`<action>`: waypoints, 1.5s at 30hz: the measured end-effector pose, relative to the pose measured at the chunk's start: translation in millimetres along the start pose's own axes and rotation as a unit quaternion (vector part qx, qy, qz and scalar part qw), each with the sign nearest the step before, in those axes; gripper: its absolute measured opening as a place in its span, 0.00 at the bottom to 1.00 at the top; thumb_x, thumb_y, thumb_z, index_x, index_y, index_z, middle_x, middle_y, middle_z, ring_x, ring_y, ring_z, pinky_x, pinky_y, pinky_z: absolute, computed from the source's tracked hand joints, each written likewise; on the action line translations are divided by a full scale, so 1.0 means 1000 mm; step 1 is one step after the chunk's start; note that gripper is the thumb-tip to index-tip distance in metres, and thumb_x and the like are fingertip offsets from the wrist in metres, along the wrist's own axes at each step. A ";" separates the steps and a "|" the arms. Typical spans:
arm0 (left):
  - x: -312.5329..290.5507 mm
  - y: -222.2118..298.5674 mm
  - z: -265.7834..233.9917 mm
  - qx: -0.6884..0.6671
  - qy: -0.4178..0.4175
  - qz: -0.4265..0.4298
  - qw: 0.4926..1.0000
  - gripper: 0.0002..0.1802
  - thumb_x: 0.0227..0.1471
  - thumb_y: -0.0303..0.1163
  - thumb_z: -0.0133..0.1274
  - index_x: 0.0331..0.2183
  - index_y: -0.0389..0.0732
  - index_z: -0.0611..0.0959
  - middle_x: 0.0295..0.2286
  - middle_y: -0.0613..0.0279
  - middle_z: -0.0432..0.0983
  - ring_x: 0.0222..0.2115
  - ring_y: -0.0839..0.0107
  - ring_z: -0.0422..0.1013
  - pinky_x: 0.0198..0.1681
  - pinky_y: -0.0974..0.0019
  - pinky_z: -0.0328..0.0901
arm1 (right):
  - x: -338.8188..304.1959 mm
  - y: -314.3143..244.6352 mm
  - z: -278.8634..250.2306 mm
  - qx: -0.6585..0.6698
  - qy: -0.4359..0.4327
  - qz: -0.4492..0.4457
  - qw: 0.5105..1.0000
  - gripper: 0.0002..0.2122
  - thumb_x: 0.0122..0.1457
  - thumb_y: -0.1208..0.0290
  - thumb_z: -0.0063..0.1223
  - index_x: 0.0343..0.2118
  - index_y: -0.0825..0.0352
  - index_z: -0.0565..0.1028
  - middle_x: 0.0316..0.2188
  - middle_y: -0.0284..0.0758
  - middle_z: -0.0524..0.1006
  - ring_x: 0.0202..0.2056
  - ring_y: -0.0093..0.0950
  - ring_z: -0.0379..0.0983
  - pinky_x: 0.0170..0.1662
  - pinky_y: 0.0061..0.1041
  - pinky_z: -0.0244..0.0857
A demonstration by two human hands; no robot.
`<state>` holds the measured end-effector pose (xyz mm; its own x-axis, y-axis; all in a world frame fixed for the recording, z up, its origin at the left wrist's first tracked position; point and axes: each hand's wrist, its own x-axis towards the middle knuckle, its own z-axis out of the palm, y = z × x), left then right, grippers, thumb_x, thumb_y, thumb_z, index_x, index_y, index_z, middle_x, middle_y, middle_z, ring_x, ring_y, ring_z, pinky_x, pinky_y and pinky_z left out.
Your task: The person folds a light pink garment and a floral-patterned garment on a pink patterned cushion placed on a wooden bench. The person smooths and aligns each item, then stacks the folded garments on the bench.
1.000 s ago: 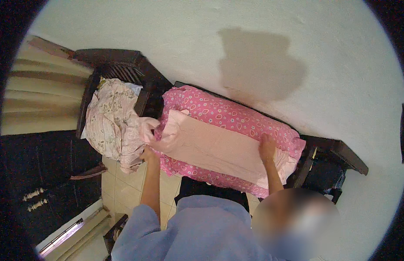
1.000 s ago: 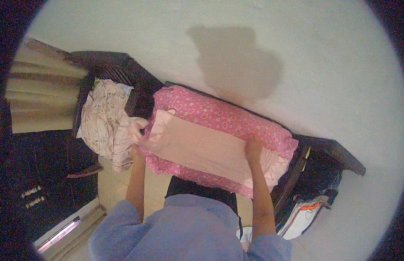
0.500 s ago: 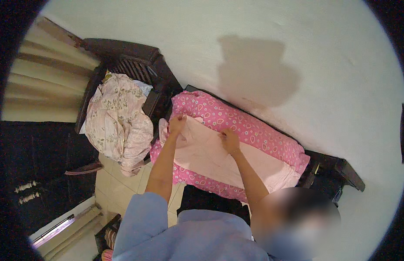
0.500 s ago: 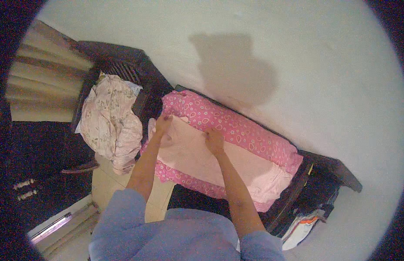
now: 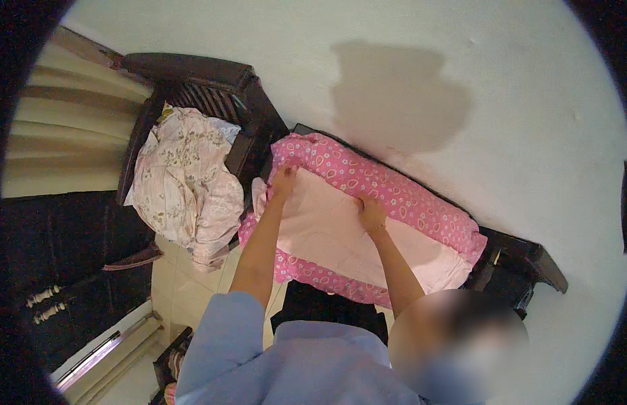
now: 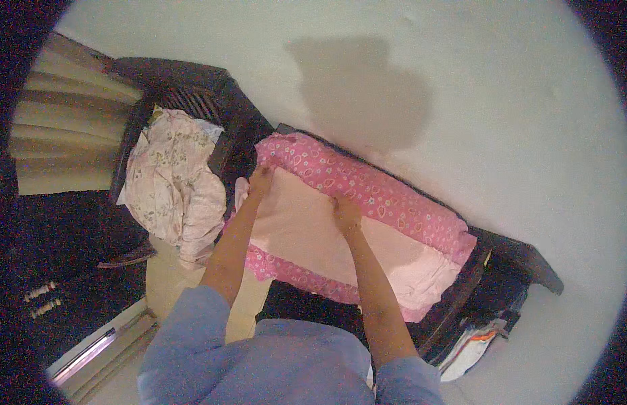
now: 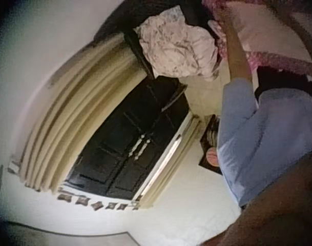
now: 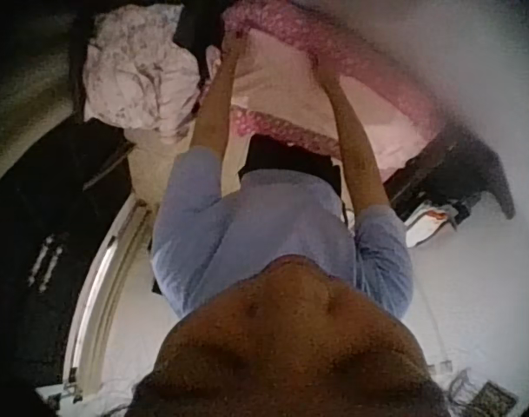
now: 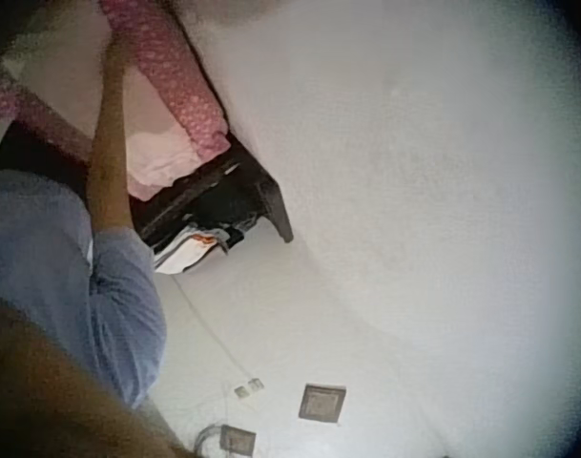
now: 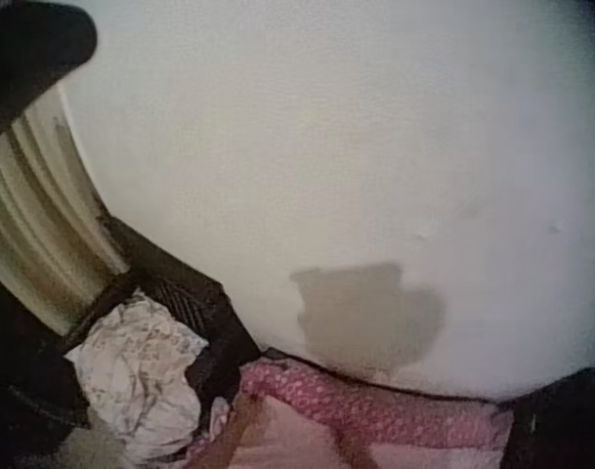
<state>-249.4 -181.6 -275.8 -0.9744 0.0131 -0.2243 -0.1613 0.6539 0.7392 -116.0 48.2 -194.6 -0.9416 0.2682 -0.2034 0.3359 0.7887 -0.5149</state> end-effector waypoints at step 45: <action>-0.077 0.110 -0.021 0.272 -0.375 0.406 0.787 0.21 0.38 0.28 0.49 0.40 0.42 0.70 0.40 0.52 0.65 0.32 0.56 0.69 0.34 0.57 0.63 | -0.157 -0.080 -0.049 0.429 0.185 0.008 0.884 0.16 0.39 0.87 0.37 0.33 0.71 0.71 0.27 0.35 0.75 0.32 0.25 0.69 0.37 0.22 0.61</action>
<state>-194.9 -126.4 -164.3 -0.3216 0.9042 -0.2811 0.7575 0.4238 0.4966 3.8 -30.2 -80.8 -0.8262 0.5632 -0.0123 0.0940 0.1163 -0.9888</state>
